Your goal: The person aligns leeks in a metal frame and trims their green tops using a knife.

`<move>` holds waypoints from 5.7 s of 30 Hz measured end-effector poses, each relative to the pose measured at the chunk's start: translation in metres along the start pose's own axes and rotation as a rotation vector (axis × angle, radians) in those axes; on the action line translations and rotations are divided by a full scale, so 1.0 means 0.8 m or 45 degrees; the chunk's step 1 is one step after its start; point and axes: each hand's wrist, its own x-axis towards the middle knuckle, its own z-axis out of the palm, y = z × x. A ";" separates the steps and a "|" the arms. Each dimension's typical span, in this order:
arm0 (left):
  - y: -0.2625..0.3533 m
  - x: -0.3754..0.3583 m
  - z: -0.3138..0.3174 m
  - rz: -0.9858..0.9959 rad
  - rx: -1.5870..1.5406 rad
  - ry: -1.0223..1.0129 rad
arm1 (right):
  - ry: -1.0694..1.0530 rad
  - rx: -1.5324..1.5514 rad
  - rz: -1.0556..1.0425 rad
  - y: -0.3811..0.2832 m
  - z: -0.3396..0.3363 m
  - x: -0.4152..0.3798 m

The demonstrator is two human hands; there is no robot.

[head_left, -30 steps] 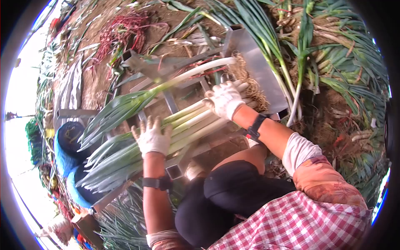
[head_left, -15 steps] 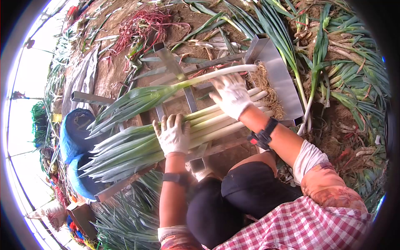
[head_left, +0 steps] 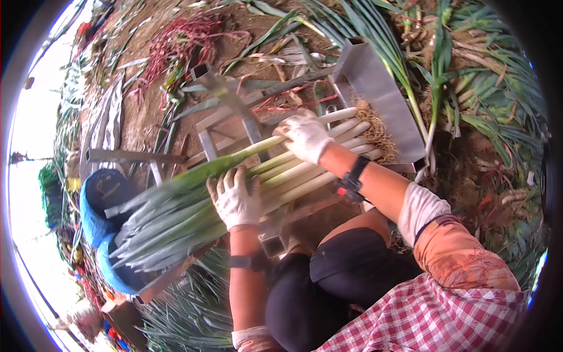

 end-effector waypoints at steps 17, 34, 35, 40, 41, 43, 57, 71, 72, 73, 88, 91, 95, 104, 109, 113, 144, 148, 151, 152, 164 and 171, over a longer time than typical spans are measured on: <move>-0.033 0.044 -0.032 -0.285 0.184 -0.401 | -0.129 -0.089 -0.040 -0.014 -0.016 -0.021; -0.159 0.024 -0.063 -0.869 0.246 -0.357 | 0.019 -0.184 -0.028 -0.020 -0.014 -0.031; -0.165 0.021 -0.056 -0.961 0.241 -0.310 | 0.023 -0.199 -0.036 -0.018 -0.013 -0.032; -0.169 0.034 -0.053 -0.896 0.271 -0.474 | -0.043 -0.323 -0.040 -0.014 -0.011 -0.029; -0.154 0.029 -0.076 -0.839 0.203 -0.408 | -0.093 -0.403 -0.060 -0.010 -0.005 -0.029; -0.175 0.005 -0.063 -0.699 0.054 -0.093 | -0.157 -0.588 -0.024 -0.009 0.001 -0.024; 0.014 -0.619 -0.173 -1.674 -0.195 -1.063 | -0.076 -0.487 -0.285 0.086 0.037 0.018; -0.029 -0.718 0.013 -2.600 -0.753 0.128 | -0.578 0.368 0.191 0.077 -0.101 0.006; -0.038 -0.725 0.021 -2.535 -0.888 0.146 | -0.529 0.465 0.230 0.069 -0.113 -0.001; -0.045 -0.723 0.018 -2.469 -1.015 0.160 | -0.483 0.566 0.268 0.061 -0.122 -0.006; -0.156 -0.651 -0.107 -1.907 -2.249 1.186 | -0.547 0.336 -0.553 -0.180 -0.345 -0.142; -0.145 -0.544 -0.213 -1.587 -1.952 1.535 | -0.582 0.469 -0.619 -0.229 -0.344 -0.159; -0.098 -0.401 -0.324 -1.262 -1.703 1.656 | -0.641 0.470 -0.864 -0.293 -0.338 -0.176; -0.073 -0.105 -0.479 -0.778 0.625 1.111 | 0.653 0.007 -0.887 -0.348 -0.365 -0.102; -0.061 0.031 -0.432 -0.292 -0.946 1.004 | 0.637 0.097 -0.830 -0.292 -0.452 0.014; -0.071 0.095 -0.264 -0.481 -0.098 0.295 | 0.210 -0.019 -0.628 -0.270 -0.491 0.031; -0.047 0.057 -0.012 -0.208 0.059 -0.150 | -0.815 -0.692 0.128 0.103 -0.162 0.036; -0.038 0.053 -0.036 -0.377 0.193 -0.217 | -0.801 -0.800 0.289 0.077 -0.120 0.040; -0.034 0.054 -0.048 -0.328 0.459 -0.126 | -0.911 -0.809 0.331 0.055 -0.106 0.032; -0.034 0.059 -0.052 -0.435 0.378 -0.361 | -0.886 -0.837 0.325 0.053 -0.107 0.029; -0.058 0.075 -0.024 -0.215 0.158 -0.530 | -0.544 -0.139 0.211 -0.026 -0.066 0.033; -0.045 0.073 -0.015 -0.146 0.093 -0.434 | -0.430 -0.131 0.170 -0.004 -0.061 0.000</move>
